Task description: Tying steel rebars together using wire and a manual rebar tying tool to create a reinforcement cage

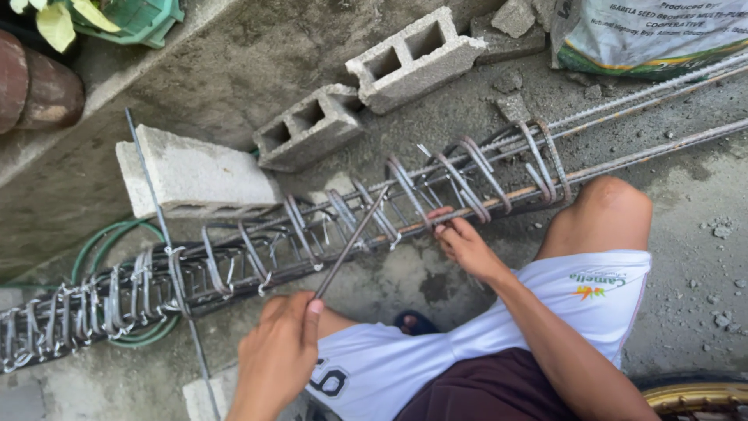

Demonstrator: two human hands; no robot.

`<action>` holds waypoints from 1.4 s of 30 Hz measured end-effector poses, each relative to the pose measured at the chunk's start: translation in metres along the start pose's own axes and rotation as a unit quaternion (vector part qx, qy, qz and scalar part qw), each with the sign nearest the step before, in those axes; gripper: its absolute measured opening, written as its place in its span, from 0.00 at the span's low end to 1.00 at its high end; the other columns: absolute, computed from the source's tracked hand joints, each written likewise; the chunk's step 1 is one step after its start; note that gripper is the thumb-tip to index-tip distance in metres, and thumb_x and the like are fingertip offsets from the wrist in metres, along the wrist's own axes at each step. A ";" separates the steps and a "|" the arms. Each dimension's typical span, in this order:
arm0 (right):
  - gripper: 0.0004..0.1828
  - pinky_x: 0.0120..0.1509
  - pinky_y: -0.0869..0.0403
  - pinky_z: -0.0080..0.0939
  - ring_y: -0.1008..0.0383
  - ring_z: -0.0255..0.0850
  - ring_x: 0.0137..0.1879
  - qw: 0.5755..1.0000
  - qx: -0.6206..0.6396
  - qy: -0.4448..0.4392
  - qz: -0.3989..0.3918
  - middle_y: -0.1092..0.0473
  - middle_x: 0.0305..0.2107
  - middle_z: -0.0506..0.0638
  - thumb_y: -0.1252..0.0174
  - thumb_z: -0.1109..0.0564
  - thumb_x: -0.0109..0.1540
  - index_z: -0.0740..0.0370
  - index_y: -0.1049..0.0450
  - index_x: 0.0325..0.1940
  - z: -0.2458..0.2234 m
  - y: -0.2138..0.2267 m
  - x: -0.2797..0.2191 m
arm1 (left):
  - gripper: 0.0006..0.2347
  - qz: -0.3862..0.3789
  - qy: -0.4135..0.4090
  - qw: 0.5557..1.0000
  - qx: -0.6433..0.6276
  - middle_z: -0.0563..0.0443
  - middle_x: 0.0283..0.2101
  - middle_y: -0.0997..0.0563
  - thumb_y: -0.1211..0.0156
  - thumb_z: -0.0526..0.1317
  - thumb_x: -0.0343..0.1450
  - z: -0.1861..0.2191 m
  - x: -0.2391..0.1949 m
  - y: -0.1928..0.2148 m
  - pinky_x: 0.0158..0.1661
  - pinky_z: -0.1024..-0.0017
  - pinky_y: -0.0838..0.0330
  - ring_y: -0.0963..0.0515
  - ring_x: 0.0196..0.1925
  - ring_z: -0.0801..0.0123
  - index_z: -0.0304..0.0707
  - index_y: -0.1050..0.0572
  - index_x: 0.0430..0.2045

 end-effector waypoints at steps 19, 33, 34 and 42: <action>0.15 0.43 0.37 0.28 0.38 0.31 0.39 0.962 -0.251 0.099 0.047 0.31 0.42 0.43 0.48 0.65 0.68 0.62 0.25 0.58 -0.006 0.005 0.009 | 0.17 -0.151 0.028 0.905 -0.397 0.58 0.33 0.13 0.44 0.42 0.73 -0.008 -0.016 -0.067 0.31 0.81 0.26 0.23 0.29 0.77 0.47 0.21 0.57; 0.19 0.42 0.36 0.29 0.37 0.30 0.38 0.968 -0.235 0.059 0.068 0.30 0.36 0.44 0.44 0.52 0.68 0.64 0.25 0.60 -0.012 0.004 -0.004 | 0.18 -0.127 0.023 0.854 -0.504 0.56 0.21 0.21 0.45 0.40 0.73 0.017 -0.056 -0.118 0.24 0.80 0.35 0.31 0.21 0.78 0.45 0.20 0.59; 0.19 0.42 0.36 0.29 0.37 0.30 0.38 0.967 -0.237 0.060 0.068 0.30 0.36 0.44 0.44 0.52 0.68 0.64 0.25 0.60 -0.011 0.002 -0.003 | 0.18 -0.126 0.022 0.854 -0.505 0.56 0.21 0.21 0.45 0.40 0.73 0.017 -0.058 -0.123 0.24 0.80 0.35 0.31 0.21 0.78 0.45 0.20 0.59; 0.17 0.35 0.40 0.30 0.41 0.31 0.32 0.948 -0.279 0.092 0.120 0.33 0.28 0.44 0.44 0.52 0.67 0.62 0.24 0.57 -0.018 -0.008 -0.013 | 0.18 -0.029 -0.055 0.857 -0.512 0.46 0.54 0.13 0.45 0.40 0.72 0.024 -0.074 -0.144 0.50 0.75 0.21 0.12 0.53 0.65 0.29 0.24 0.54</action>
Point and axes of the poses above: each hand's wrist, its own x-axis towards the middle knuckle, its own y-axis out of the back of the hand, z = x × y, the point moved 5 cm from there along x, towards the middle knuckle
